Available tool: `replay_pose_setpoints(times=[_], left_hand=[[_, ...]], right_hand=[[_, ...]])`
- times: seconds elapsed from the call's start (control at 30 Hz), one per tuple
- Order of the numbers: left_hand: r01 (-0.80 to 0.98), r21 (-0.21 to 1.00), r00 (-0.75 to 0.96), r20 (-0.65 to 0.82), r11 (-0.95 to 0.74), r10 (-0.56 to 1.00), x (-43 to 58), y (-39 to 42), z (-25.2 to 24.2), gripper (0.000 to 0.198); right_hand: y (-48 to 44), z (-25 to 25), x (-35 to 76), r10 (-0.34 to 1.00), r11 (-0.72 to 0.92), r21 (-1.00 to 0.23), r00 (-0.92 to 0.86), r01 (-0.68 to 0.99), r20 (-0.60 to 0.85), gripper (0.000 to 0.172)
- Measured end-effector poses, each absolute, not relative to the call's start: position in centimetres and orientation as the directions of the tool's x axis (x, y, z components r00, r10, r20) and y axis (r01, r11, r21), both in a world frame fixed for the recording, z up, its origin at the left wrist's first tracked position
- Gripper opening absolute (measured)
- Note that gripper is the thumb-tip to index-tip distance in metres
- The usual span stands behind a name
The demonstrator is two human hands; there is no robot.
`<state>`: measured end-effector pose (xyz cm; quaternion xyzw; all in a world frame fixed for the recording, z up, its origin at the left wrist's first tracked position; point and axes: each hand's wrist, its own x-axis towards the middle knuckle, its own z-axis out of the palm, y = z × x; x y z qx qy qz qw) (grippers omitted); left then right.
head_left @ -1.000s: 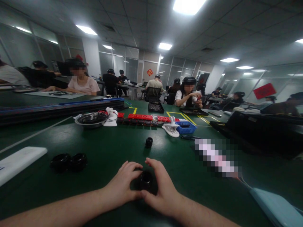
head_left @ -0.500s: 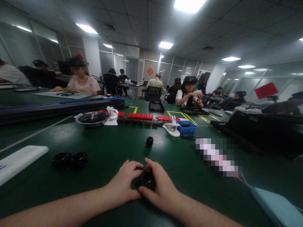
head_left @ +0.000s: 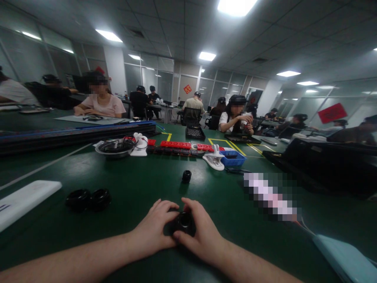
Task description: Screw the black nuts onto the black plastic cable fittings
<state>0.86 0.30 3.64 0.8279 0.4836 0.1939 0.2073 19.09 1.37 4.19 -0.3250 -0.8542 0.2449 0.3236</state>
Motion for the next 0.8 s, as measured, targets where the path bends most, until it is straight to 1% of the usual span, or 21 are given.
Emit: replay_pose_setpoints(times=[0.07,0.1,0.17,0.2,0.23,0.3,0.37,0.43,0.5,0.57,0.67,0.73,0.8], left_hand=[[0.716,0.538,0.454,0.124,-0.444,0.882,0.92,0.22,3.80,0.041],[0.713,0.541,0.453,0.129,-0.446,0.882,0.95,0.19,3.85,0.041],[0.709,0.542,0.454,0.138,-0.451,0.880,0.97,0.18,3.88,0.042],[0.709,0.540,0.456,0.141,-0.454,0.879,0.96,0.20,3.85,0.042],[0.709,0.537,0.458,0.142,-0.457,0.877,0.93,0.23,3.80,0.042],[0.710,0.533,0.461,0.140,-0.459,0.876,0.88,0.28,3.68,0.041],[0.712,0.532,0.459,0.140,-0.457,0.878,0.84,0.30,3.60,0.040],[0.714,0.534,0.456,0.138,-0.454,0.879,0.85,0.29,3.60,0.040],[0.713,0.537,0.454,0.136,-0.451,0.881,0.88,0.26,3.65,0.041],[0.712,0.541,0.451,0.134,-0.447,0.882,0.90,0.25,3.69,0.042],[0.711,0.540,0.457,0.133,-0.451,0.880,0.90,0.32,3.62,0.043],[0.714,0.531,0.462,0.133,-0.457,0.877,0.89,0.38,3.51,0.042],[0.720,0.523,0.461,0.131,-0.456,0.878,0.89,0.40,3.45,0.040]], right_hand=[[1.31,4.18,19.22,0.672,0.709,-0.615,-0.592,0.344,0.444,0.056],[1.27,4.16,19.29,0.635,0.742,-0.595,-0.605,0.308,0.480,0.056],[1.21,4.10,19.38,0.569,0.795,-0.548,-0.634,0.261,0.524,0.063],[1.21,4.07,19.37,0.555,0.805,-0.533,-0.646,0.260,0.524,0.067],[1.23,4.06,19.34,0.558,0.804,-0.528,-0.655,0.274,0.510,0.071],[1.32,4.09,19.22,0.603,0.772,-0.543,-0.650,0.330,0.463,0.076],[1.43,4.15,19.10,0.669,0.717,-0.579,-0.615,0.388,0.417,0.075],[1.48,4.21,19.07,0.710,0.675,-0.614,-0.587,0.410,0.389,0.069],[1.46,4.21,19.13,0.698,0.684,-0.623,-0.591,0.381,0.405,0.061],[1.38,4.18,19.25,0.639,0.736,-0.598,-0.620,0.319,0.456,0.056],[1.32,4.13,19.36,0.563,0.797,-0.542,-0.651,0.267,0.509,0.064],[1.36,4.13,19.32,0.588,0.787,-0.534,-0.638,0.309,0.497,0.068],[1.47,4.16,19.21,0.652,0.743,-0.549,-0.600,0.384,0.464,0.071]])
